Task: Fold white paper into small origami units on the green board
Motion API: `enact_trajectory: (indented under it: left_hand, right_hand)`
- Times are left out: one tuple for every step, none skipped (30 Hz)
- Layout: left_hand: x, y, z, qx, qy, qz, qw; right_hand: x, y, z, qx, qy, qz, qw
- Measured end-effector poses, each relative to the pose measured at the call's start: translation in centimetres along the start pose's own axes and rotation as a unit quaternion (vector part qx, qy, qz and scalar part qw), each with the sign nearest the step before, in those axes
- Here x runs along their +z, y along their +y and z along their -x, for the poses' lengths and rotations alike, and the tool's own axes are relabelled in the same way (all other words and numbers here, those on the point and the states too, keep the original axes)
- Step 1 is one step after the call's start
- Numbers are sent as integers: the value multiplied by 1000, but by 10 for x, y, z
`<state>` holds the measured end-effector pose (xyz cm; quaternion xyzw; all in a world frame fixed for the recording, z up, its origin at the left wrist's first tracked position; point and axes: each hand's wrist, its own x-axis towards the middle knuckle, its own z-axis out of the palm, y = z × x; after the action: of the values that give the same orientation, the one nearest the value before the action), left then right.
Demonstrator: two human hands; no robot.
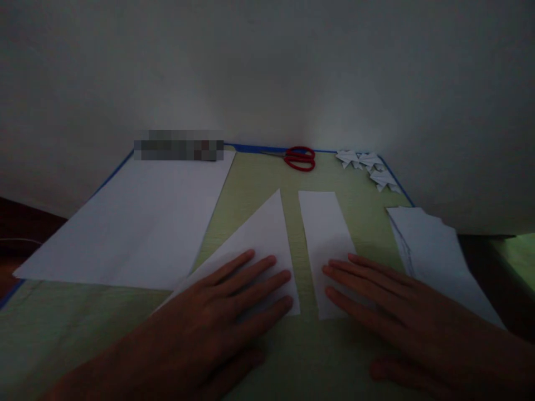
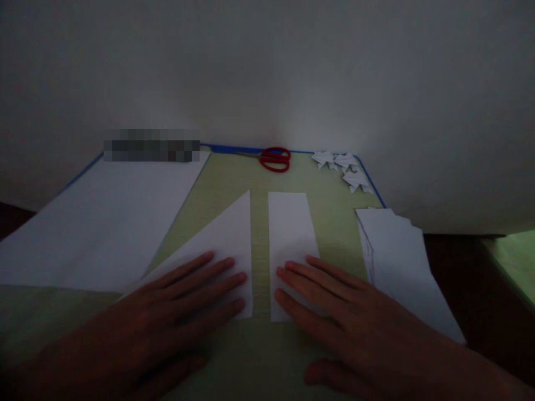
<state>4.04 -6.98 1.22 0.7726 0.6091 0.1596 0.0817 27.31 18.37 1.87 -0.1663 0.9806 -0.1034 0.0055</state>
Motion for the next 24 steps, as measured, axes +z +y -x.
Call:
enact_trajectory:
  left_hand:
    - [0,1,0,3,8,-11,1000]
    - [-1,2,1,6,19,-21,1000]
    - [-1,2,1,14,31,-29,999]
    - [0,3,1,23,44,-36,998]
    - [0,3,1,34,58,-43,997]
    - [1,4,2,45,73,-52,995]
    - [1,5,2,55,88,-64,993]
    - [2,6,3,65,104,-80,989]
    - [2,7,4,73,119,-100,985]
    - [2,9,5,80,136,-119,980]
    - [3,12,7,84,150,-137,975]
    - [3,15,9,81,160,-154,972]
    - [3,18,11,70,165,-168,969]
    - [3,22,13,50,166,-180,968]
    - [4,25,15,21,165,-191,967]
    - [6,29,18,-14,165,-201,966]
    - [8,31,20,-51,173,-207,962]
    - [11,33,23,-85,184,-209,957]
    - [14,35,26,-114,198,-210,951]
    - [18,35,28,-133,208,-210,946]
    - [22,35,31,-150,216,-212,941]
    - [25,35,34,-158,222,-214,938]
    - [28,34,36,-166,224,-215,936]
    - [30,34,39,-167,225,-214,936]
  right_hand:
    - [4,-5,1,23,10,13,1000]
    - [7,-11,2,38,16,24,999]
    - [10,-18,3,41,19,34,998]
    - [12,-25,4,39,18,44,998]
    - [13,-32,4,33,16,56,998]
    - [14,-39,5,28,15,71,997]
    - [15,-47,5,23,16,87,996]
    - [16,-53,6,20,20,104,994]
    - [18,-60,7,15,26,120,992]
    - [20,-65,9,9,35,134,990]
    - [23,-70,12,10,43,145,988]
    - [26,-74,15,9,53,153,987]
    - [28,-78,18,14,59,160,985]
    - [31,-82,21,15,61,163,985]
    - [32,-86,24,14,62,163,985]
    - [32,-90,27,12,61,160,985]
    - [31,-95,29,9,58,153,986]
    - [28,-100,31,6,60,142,988]
    - [23,-106,32,6,64,127,990]
    - [16,-112,35,9,67,109,992]
    - [6,-118,38,9,80,87,993]
    - [-6,-123,43,21,81,62,995]
    - [-21,-126,49,34,96,39,994]
    - [-38,-128,57,54,127,17,990]
